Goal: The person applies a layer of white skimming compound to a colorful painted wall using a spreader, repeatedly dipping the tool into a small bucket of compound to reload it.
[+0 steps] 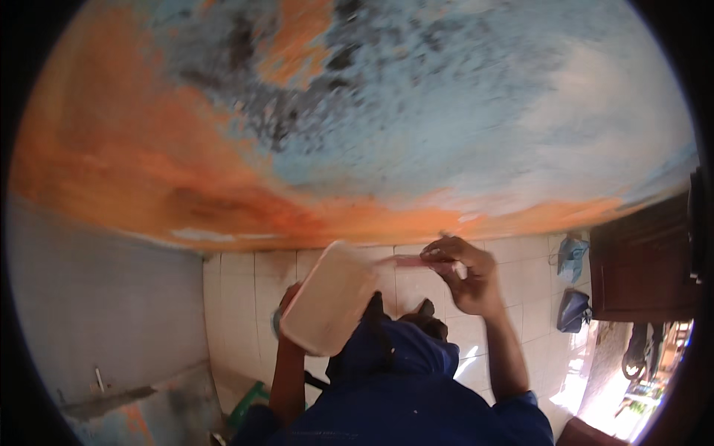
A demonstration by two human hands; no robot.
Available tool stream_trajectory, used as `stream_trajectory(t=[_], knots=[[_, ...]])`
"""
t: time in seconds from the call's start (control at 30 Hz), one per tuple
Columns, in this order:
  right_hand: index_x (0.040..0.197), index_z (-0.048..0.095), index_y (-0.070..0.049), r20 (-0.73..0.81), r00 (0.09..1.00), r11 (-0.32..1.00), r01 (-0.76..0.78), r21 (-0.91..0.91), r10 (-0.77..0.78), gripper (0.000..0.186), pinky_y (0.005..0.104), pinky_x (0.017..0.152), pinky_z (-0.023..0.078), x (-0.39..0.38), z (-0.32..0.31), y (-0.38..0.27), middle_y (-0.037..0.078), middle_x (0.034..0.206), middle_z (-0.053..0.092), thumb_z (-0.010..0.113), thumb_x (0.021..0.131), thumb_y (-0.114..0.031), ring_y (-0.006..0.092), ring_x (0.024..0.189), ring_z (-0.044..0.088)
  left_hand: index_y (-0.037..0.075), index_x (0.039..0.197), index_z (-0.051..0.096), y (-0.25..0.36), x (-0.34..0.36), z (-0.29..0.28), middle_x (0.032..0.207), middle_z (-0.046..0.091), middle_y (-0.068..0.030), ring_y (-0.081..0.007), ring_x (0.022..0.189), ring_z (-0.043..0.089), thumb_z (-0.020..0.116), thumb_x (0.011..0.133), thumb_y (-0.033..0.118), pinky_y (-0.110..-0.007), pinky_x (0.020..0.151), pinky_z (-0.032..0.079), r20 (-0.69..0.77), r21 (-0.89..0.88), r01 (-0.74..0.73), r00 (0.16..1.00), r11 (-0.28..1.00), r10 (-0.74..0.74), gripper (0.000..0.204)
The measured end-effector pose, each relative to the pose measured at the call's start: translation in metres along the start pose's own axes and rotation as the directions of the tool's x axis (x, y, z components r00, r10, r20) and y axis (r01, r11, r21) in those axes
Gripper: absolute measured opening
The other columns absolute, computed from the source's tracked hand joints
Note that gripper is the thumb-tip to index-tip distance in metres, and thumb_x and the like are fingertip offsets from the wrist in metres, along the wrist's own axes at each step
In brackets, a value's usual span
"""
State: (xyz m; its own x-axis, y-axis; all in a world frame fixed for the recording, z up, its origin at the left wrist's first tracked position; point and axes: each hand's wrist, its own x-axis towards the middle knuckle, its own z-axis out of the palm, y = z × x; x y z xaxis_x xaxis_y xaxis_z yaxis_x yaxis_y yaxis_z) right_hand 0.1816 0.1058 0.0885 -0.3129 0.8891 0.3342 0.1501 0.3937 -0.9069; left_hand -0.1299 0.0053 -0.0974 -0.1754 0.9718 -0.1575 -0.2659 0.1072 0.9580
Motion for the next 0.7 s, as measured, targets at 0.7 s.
stream_trajectory(t=[0.7], knots=[[0.076,0.054,-0.009,0.681,0.686,0.378,0.719,-0.583,-0.256,0.016,0.0323,0.067,0.038,0.033,0.042,-0.054,0.002,0.068,0.050,0.063,0.066,-0.018,0.0171,0.074,0.052,-0.001,0.119,0.051,0.081,0.013,0.069,0.109,0.060,-0.0123,-0.0214,0.097,0.060,0.049,0.088,0.033,-0.034,0.087,0.048,0.527,-0.545,0.645,0.760,0.536,-0.379,0.046]])
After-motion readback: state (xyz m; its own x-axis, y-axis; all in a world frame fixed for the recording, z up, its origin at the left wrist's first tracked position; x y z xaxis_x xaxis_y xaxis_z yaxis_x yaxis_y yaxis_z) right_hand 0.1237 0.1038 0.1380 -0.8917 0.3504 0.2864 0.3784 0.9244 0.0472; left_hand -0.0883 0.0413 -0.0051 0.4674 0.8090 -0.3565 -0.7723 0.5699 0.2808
